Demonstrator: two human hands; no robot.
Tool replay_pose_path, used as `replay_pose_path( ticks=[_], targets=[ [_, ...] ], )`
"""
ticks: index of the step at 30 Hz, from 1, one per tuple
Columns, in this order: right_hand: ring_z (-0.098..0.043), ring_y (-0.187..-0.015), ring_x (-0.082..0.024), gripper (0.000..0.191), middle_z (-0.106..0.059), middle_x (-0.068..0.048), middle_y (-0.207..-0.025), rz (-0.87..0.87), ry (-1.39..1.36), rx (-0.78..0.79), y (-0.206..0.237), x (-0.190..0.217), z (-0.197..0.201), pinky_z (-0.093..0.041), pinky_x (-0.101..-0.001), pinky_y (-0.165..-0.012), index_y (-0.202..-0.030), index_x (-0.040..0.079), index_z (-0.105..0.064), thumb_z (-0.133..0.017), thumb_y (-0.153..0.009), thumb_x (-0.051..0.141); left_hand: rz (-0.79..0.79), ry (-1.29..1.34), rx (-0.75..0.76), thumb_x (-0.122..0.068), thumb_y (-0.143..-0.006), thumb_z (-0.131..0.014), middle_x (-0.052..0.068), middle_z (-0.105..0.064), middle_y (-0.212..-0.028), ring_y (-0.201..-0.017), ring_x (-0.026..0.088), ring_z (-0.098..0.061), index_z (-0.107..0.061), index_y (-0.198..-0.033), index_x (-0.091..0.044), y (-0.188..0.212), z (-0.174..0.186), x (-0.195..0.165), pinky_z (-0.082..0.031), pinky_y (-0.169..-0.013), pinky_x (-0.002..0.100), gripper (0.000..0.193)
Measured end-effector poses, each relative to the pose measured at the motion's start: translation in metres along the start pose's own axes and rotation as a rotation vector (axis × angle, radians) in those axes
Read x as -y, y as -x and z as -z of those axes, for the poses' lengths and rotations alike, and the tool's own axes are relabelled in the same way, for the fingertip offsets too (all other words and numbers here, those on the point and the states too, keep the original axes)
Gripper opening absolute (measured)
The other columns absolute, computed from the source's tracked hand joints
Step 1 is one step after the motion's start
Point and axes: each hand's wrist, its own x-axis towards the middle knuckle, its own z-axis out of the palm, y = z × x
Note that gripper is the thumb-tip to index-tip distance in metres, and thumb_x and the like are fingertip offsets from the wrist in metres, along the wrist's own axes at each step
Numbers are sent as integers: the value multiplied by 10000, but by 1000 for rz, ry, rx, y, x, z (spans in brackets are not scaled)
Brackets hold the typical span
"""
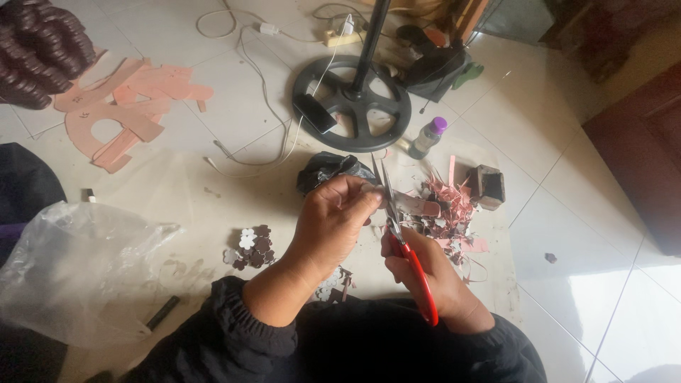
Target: The person uses red-handled scissors to cut a small, patterned piece of paper held in their left hand. They carefully trim the edges to shape the paper while sitting on the floor.
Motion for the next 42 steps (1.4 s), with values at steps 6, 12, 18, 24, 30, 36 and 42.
replay_pose_path(
  ticks=[6,12,18,24,30,36,42],
  targets=[
    [-510,-632,-126,152,-533,-30,-700,-5,-48,-35,2,2,-4,-442,-302,-569,-867,24,-582,-604,-813,164,19,24,-1,-128,-932,-687,-6,-718,-876,-792,46,-629,-709,-947,-37,2,-3,-1,-516,-731,224,95],
    [-478,-604,-127,150,-519,-38,-653,-18,26,-59,2,1,-3,-406,-307,-546,-817,21,-565,-612,-824,163,27,15,-13,-125,-942,-686,-17,-701,-841,-746,36,-588,-717,-940,-35,3,-4,-2,-477,-683,218,95],
    [-497,-615,-125,138,-530,-29,-673,-5,25,-63,1,2,-3,-433,-305,-559,-831,26,-581,-610,-817,161,15,10,-1,-119,-933,-685,-23,-708,-832,-734,34,-587,-711,-921,-38,1,-3,-3,-480,-675,212,85],
    [-518,-658,-120,172,-540,-17,-737,-9,-34,-9,3,0,0,-456,-301,-589,-883,28,-587,-629,-803,174,17,-45,43,-141,-942,-695,-40,-651,-778,-695,23,-537,-690,-885,-48,3,2,-5,-436,-621,198,109],
    [-472,-658,-119,189,-527,-33,-714,-17,30,12,3,-7,4,-422,-302,-580,-860,19,-585,-638,-803,191,28,-107,39,-153,-933,-696,-53,-654,-758,-676,13,-533,-688,-865,-53,4,5,-10,-437,-603,193,122],
    [-475,-724,-110,199,-536,-15,-749,54,67,40,4,-9,6,-431,-297,-633,-874,27,-590,-643,-813,209,50,-138,37,-160,-921,-693,-58,-656,-750,-681,11,-536,-695,-865,-48,4,8,-11,-441,-614,201,125],
    [-459,-710,-119,201,-520,-20,-733,28,73,48,6,-8,7,-419,-306,-620,-861,22,-582,-649,-826,209,76,-110,45,-146,-914,-690,-38,-668,-766,-687,30,-540,-704,-875,-36,1,12,-6,-439,-619,211,117]
  ],
)
